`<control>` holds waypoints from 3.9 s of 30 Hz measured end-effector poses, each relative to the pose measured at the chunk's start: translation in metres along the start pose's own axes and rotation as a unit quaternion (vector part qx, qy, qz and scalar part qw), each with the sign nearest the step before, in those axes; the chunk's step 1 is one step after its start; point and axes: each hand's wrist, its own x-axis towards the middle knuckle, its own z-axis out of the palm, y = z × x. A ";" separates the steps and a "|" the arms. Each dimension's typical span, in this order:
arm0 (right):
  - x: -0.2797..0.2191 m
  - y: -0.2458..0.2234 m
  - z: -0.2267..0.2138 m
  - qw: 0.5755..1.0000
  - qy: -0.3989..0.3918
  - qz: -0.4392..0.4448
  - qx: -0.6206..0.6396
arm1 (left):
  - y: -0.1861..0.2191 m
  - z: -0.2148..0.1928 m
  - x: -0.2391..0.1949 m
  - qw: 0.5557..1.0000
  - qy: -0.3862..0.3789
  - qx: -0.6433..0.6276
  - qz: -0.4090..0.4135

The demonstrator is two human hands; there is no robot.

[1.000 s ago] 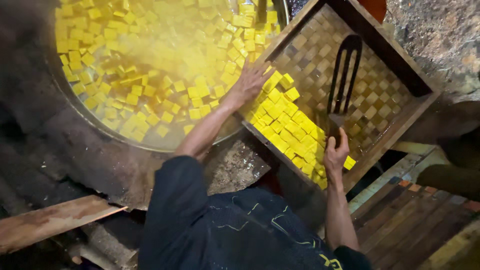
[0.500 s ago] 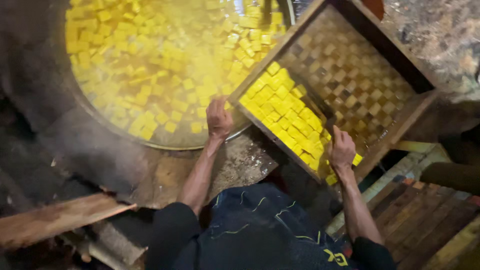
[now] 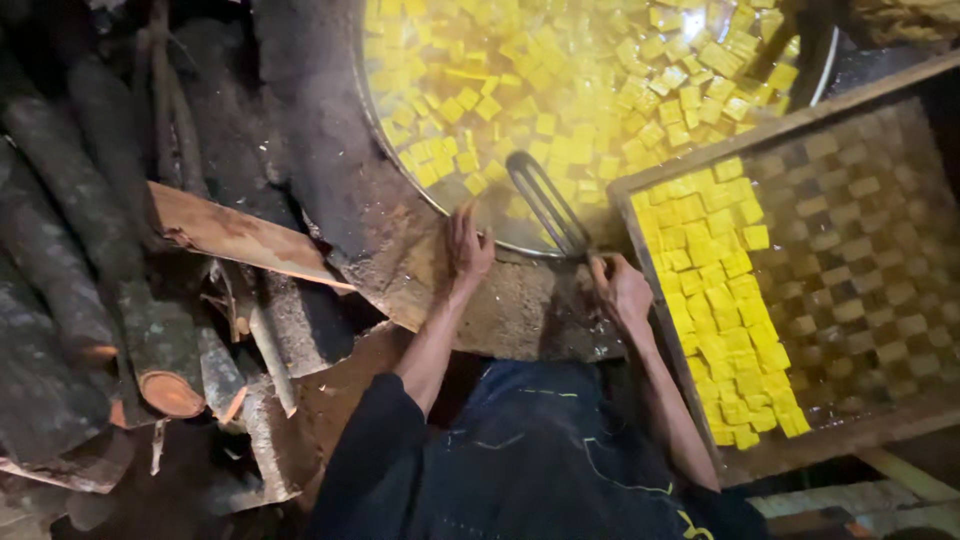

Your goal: The person uses tongs to transfer yellow tofu cubes from a large steaming pot into a woven tray. The tofu is arranged in neat rows on the tray as it is removed from the pot.

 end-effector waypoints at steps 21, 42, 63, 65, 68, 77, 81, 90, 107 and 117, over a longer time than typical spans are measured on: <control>0.084 -0.031 0.078 0.999 -0.007 -0.020 0.030 | 0.006 -0.018 -0.001 0.994 -0.076 0.074 -0.020; 0.090 -0.059 0.087 0.993 0.032 -0.009 0.117 | 0.013 -0.022 0.004 0.993 -0.091 0.061 -0.032; 0.081 -0.029 0.102 0.939 -0.022 -0.022 0.343 | 0.017 -0.035 0.002 0.992 -0.110 0.062 -0.027; 0.086 -0.032 0.088 0.969 0.007 -0.027 0.244 | 0.018 -0.031 0.006 0.992 -0.102 0.063 -0.028; 0.083 -0.045 0.071 0.995 0.039 -0.004 0.094 | 0.015 -0.030 0.007 0.994 -0.094 0.059 -0.019; 0.116 -0.067 0.084 0.993 -0.008 0.037 0.109 | 0.010 -0.026 0.004 0.994 -0.089 0.067 -0.016; 0.166 -0.075 0.098 0.997 -0.013 -0.022 0.075 | 0.009 -0.020 0.003 0.994 -0.090 0.061 -0.022; 0.134 -0.105 0.064 0.941 0.004 -0.062 0.333 | 0.008 -0.014 -0.001 0.992 -0.099 0.046 -0.060; -0.144 0.274 -0.139 0.946 0.279 0.083 0.144 | 0.197 0.103 0.021 0.953 -0.098 -0.202 0.205; -0.147 0.356 -0.112 0.939 0.338 0.021 -0.062 | 0.311 0.235 0.016 0.911 -0.225 -0.134 0.318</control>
